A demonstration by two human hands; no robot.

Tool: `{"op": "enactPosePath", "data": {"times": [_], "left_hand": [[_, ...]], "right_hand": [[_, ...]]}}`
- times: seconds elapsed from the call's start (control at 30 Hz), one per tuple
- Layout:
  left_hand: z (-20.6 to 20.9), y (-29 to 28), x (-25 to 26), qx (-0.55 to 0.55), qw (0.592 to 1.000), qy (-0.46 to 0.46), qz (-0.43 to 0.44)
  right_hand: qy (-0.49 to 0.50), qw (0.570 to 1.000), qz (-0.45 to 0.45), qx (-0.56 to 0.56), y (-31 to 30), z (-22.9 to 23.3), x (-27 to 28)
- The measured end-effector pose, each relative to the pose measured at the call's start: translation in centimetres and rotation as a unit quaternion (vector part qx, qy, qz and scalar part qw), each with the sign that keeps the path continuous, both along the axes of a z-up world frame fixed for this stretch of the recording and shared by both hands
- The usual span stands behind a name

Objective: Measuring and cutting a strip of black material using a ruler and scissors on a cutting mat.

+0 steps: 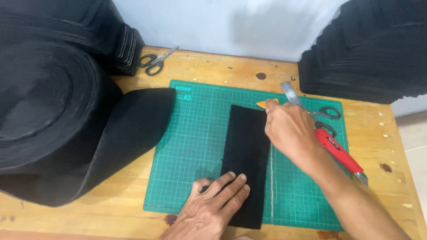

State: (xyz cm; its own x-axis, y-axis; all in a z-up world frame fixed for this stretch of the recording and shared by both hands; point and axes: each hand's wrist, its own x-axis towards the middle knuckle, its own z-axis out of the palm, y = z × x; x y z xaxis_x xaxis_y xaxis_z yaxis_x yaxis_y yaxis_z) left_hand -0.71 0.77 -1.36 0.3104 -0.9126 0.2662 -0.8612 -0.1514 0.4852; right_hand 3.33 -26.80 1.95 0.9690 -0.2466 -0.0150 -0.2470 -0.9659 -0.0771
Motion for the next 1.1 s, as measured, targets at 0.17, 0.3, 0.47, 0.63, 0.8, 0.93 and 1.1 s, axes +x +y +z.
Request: {"op": "enactPosePath", "data": {"times": [0.17,0.3,0.47,0.63,0.8,0.93,1.1], "left_hand": [[2.4,0.4,1.0,-0.011,0.999,0.037,-0.006],[2.9,0.2,1.6,-0.006,1.0,0.021,-0.022],[3.9,-0.1,2.3,0.007,0.999,0.031,-0.026],[2.9,-1.6,5.7,-0.022,0.996,-0.083,0.009],[2.1,-2.4,8.4,0.027,0.986,-0.16,-0.035],[2.8,-1.1,6.1,0.041,0.98,-0.192,0.033],[1.8,-1.6,1.7,0.139,0.979,-0.077,0.128]], "right_hand": [[0.043,0.999,-0.027,0.013,0.7,2.9,-2.4],[0.023,0.996,0.018,-0.089,1.6,-0.5,-4.3],[0.043,0.998,-0.02,0.039,-0.9,1.8,-0.9],[-0.054,0.995,-0.01,0.085,-1.4,2.2,-3.5],[-0.106,0.988,-0.031,0.106,-1.7,2.7,-6.5],[-0.143,0.986,-0.01,0.087,-2.2,3.3,-7.0],[-0.177,0.984,0.016,0.025,-1.4,2.7,-7.4]]}}
